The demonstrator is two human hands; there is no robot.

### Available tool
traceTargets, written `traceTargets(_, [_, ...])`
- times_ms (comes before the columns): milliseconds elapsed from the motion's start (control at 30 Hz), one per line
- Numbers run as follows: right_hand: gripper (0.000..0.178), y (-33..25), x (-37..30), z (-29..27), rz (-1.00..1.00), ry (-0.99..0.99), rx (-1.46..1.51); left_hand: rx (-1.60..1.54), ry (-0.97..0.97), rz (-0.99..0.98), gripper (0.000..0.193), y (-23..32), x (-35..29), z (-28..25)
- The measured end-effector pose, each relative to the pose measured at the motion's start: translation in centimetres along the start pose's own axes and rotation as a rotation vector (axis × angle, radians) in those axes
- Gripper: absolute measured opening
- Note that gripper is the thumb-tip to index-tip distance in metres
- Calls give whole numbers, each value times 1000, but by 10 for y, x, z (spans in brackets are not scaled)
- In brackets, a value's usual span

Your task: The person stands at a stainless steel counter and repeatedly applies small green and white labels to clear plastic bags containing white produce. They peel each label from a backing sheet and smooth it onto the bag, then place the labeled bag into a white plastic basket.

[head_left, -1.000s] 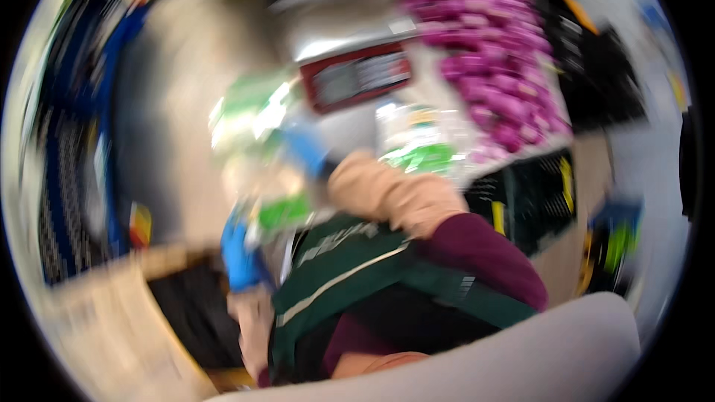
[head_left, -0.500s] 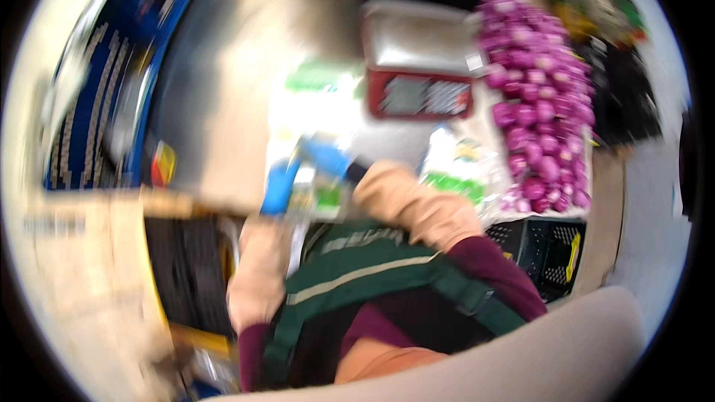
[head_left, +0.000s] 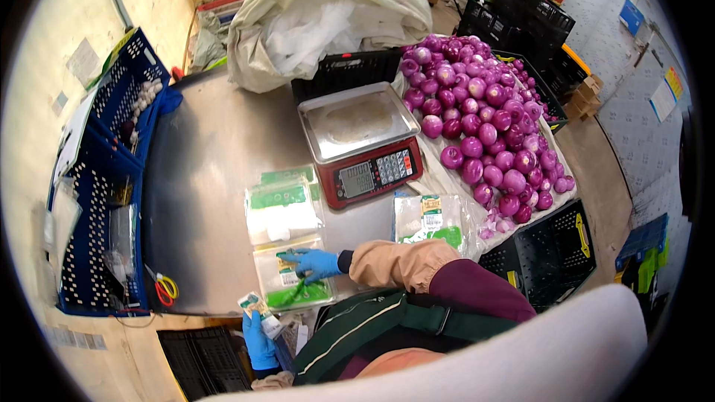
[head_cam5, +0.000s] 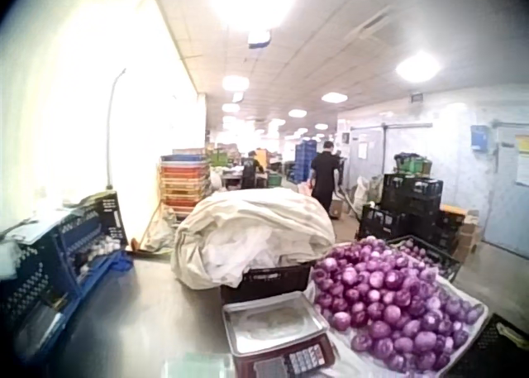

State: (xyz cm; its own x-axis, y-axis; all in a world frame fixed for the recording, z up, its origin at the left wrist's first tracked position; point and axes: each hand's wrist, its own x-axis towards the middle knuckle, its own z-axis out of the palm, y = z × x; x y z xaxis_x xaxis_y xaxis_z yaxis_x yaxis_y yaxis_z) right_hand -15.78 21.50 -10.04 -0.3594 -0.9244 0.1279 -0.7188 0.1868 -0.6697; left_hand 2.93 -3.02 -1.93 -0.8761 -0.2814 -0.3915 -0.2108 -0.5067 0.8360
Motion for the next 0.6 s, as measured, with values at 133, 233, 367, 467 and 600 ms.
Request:
traceTargets(133, [67, 30, -5, 37, 5, 187, 473, 61, -74, 2, 39, 0, 4, 14])
traceTargets(233, [43, 42, -2, 36, -96, 207, 66, 138, -175, 16, 44, 11, 12, 20])
traceTargets(367, [22, 9, 5, 1, 139, 137, 226, 11, -104, -101, 35, -7, 27, 16])
traceTargets(467, [24, -18, 12, -32, 626, 303, 609, 122, 23, -174, 29, -13, 38, 32])
traceTargets(600, [22, -5, 36, -97, 337, 1235, -140, 225, 62, -64, 27, -33, 88, 68])
